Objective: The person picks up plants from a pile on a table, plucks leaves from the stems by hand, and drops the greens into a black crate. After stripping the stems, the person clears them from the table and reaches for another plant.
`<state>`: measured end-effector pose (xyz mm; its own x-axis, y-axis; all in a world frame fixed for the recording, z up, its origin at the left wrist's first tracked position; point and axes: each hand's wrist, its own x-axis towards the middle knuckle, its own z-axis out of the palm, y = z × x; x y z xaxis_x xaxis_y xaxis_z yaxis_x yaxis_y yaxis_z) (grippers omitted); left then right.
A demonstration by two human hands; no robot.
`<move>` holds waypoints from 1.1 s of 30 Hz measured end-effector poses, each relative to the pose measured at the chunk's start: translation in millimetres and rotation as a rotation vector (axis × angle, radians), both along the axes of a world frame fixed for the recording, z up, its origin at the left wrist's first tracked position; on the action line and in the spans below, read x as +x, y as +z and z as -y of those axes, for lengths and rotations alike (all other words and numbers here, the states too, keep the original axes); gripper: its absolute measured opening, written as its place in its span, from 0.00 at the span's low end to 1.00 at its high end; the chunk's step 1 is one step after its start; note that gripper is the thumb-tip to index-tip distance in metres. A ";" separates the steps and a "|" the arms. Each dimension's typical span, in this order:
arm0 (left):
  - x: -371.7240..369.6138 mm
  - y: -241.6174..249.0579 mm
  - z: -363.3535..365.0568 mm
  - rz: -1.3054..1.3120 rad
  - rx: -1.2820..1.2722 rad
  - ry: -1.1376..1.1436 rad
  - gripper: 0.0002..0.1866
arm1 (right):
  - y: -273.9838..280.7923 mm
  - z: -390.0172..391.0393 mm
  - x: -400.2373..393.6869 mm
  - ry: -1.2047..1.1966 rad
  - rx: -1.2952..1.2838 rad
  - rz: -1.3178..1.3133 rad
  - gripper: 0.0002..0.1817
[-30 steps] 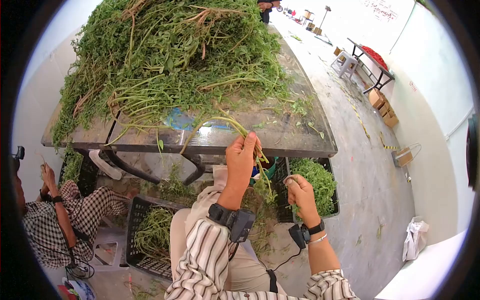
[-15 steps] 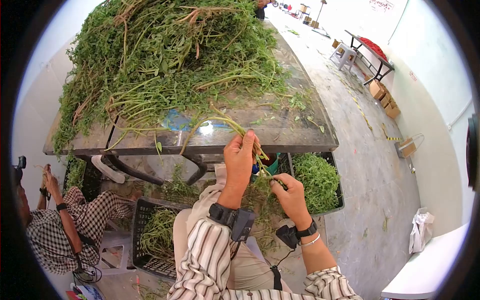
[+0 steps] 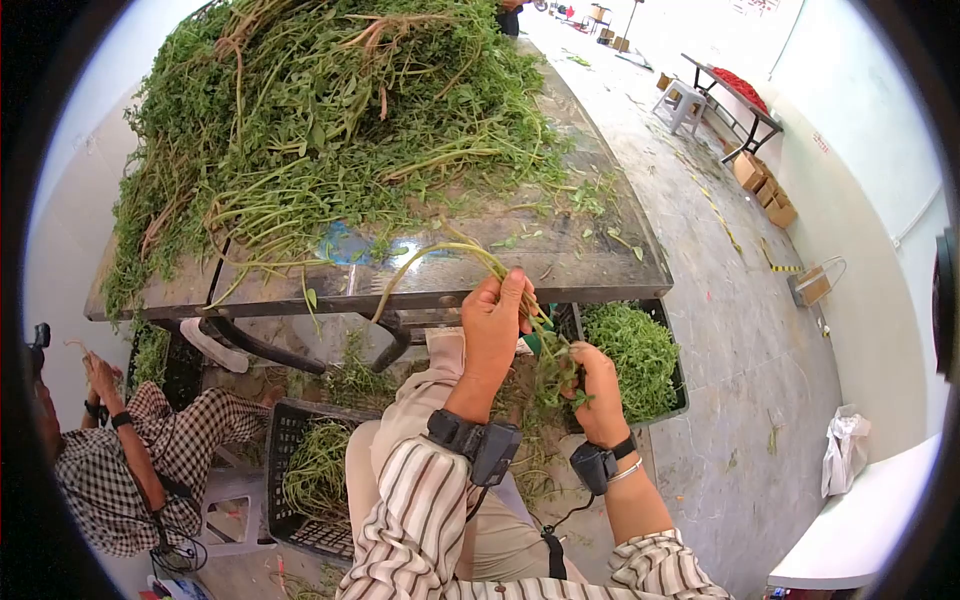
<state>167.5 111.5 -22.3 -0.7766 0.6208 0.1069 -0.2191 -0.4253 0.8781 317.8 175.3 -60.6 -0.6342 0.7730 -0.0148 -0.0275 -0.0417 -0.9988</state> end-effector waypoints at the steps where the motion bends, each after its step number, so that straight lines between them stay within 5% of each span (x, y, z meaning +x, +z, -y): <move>1: -0.2 0.2 -0.3 -0.008 0.002 0.006 0.17 | -13.0 -5.0 6.0 0.021 0.304 -0.047 0.05; 2: -2.1 2.5 1.1 -0.007 0.003 0.003 0.17 | -13.2 -7.5 12.0 0.019 0.304 -0.046 0.05; 4: -9.3 8.3 5.9 0.009 0.002 0.092 0.17 | -12.5 -13.3 18.2 0.026 -0.330 -0.008 0.06; 12: -10.6 3.8 5.5 0.007 0.025 0.074 0.17 | 16.3 8.1 3.7 0.132 -0.452 0.003 0.13; 14: -11.7 4.2 5.5 0.014 0.022 0.084 0.17 | 13.1 8.1 0.6 0.283 -0.683 -0.239 0.20; 18: -11.1 2.4 6.9 0.027 0.039 0.030 0.17 | 16.9 16.3 -4.6 0.264 -0.805 -0.242 0.24; 21: -9.6 3.6 4.4 0.034 0.037 0.003 0.16 | 21.8 14.7 -10.9 0.431 -0.601 -0.093 0.25; 30: -5.5 4.1 6.5 -0.006 -0.036 -0.055 0.16 | 6.8 19.0 -22.2 0.183 -0.496 0.019 0.12; 32: 0.7 2.6 5.5 -0.029 -0.093 -0.085 0.16 | -11.8 15.4 -24.2 0.172 0.394 0.086 0.08; 33: 8.0 -1.4 1.9 -0.126 -0.115 -0.069 0.16 | -15.4 11.9 -24.2 0.170 0.395 0.083 0.08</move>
<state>175.5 109.6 -23.6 -0.7165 0.6860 0.1263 -0.1292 -0.3085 0.9424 293.6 163.4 -76.0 -0.7621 0.6142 0.2048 0.0276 0.3468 -0.9375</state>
